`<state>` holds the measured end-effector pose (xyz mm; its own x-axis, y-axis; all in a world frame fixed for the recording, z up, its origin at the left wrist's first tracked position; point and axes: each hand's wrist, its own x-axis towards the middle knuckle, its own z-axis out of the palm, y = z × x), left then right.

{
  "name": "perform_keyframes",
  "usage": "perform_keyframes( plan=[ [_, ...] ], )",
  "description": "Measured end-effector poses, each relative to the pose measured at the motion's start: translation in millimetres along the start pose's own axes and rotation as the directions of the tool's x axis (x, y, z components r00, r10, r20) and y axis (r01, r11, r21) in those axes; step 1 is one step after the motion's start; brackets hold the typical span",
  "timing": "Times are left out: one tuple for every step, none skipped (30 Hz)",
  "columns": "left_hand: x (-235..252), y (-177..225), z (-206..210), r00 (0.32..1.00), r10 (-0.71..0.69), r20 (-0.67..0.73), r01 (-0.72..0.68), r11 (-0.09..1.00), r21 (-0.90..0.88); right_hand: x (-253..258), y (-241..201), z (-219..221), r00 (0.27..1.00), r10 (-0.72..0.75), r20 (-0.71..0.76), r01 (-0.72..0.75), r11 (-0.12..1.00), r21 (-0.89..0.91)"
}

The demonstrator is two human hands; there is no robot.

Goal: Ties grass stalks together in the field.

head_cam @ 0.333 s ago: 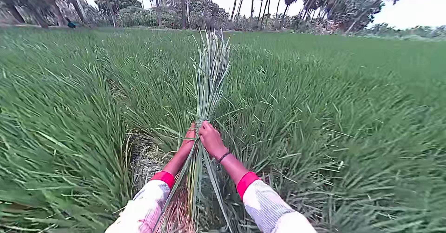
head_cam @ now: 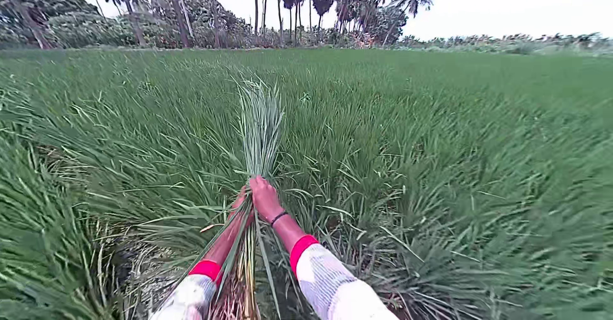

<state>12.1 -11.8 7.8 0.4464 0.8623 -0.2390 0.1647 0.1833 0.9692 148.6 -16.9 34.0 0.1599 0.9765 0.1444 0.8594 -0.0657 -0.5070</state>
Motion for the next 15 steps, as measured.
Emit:
perform_keyframes(
  plan=[
    [33,-34,2,0.969,0.239,0.063,-0.244,0.965,0.097,0,6,2,0.999,0.028,-0.016,-0.028,1.000,0.001],
    [65,-52,8,0.925,0.373,0.073,-0.380,0.910,0.164,0,10,4,0.998,0.061,-0.030,-0.061,0.998,-0.001],
    [84,-57,14,0.901,0.424,0.089,-0.433,0.876,0.213,-2,14,5,0.995,0.088,-0.046,-0.089,0.996,-0.010],
    [91,-58,18,0.891,0.443,0.101,-0.453,0.855,0.253,-5,18,10,0.992,0.099,-0.079,-0.101,0.995,-0.018],
    [94,-59,21,0.890,0.443,0.103,-0.453,0.837,0.308,-8,22,18,0.989,0.088,-0.122,-0.091,0.996,-0.018],
    [94,-60,23,0.896,0.434,0.094,-0.435,0.813,0.388,-10,27,25,0.982,0.058,-0.180,-0.061,0.998,-0.010],
    [95,-65,23,0.898,0.430,0.095,-0.423,0.782,0.458,-13,31,32,0.971,0.025,-0.238,-0.023,1.000,0.010],
    [98,-71,23,0.908,0.406,0.106,-0.400,0.762,0.510,-17,35,37,0.965,0.007,-0.263,0.002,0.999,0.035],
    [103,-78,21,0.910,0.400,0.110,-0.392,0.740,0.547,-20,38,40,0.961,-0.002,-0.277,0.023,0.997,0.071],
    [105,-82,21,0.917,0.387,0.099,-0.373,0.741,0.558,-24,40,41,0.960,-0.004,-0.281,0.039,0.992,0.117],
    [102,-80,19,0.927,0.361,0.107,-0.354,0.738,0.574,-27,42,43,0.956,-0.006,-0.294,0.058,0.984,0.167],
    [94,-73,18,0.925,0.360,0.121,-0.360,0.733,0.576,-29,43,45,0.951,-0.006,-0.309,0.075,0.974,0.212],
    [88,-68,16,0.917,0.377,0.131,-0.381,0.730,0.567,-30,43,44,0.955,0.015,-0.297,0.060,0.968,0.242],
    [87,-69,16,0.903,0.406,0.140,-0.411,0.722,0.557,-31,42,44,0.956,0.048,-0.288,0.031,0.964,0.263],
    [86,-71,14,0.887,0.438,0.145,-0.443,0.723,0.530,-31,40,44,0.955,0.087,-0.282,-0.005,0.960,0.280]
  ],
)
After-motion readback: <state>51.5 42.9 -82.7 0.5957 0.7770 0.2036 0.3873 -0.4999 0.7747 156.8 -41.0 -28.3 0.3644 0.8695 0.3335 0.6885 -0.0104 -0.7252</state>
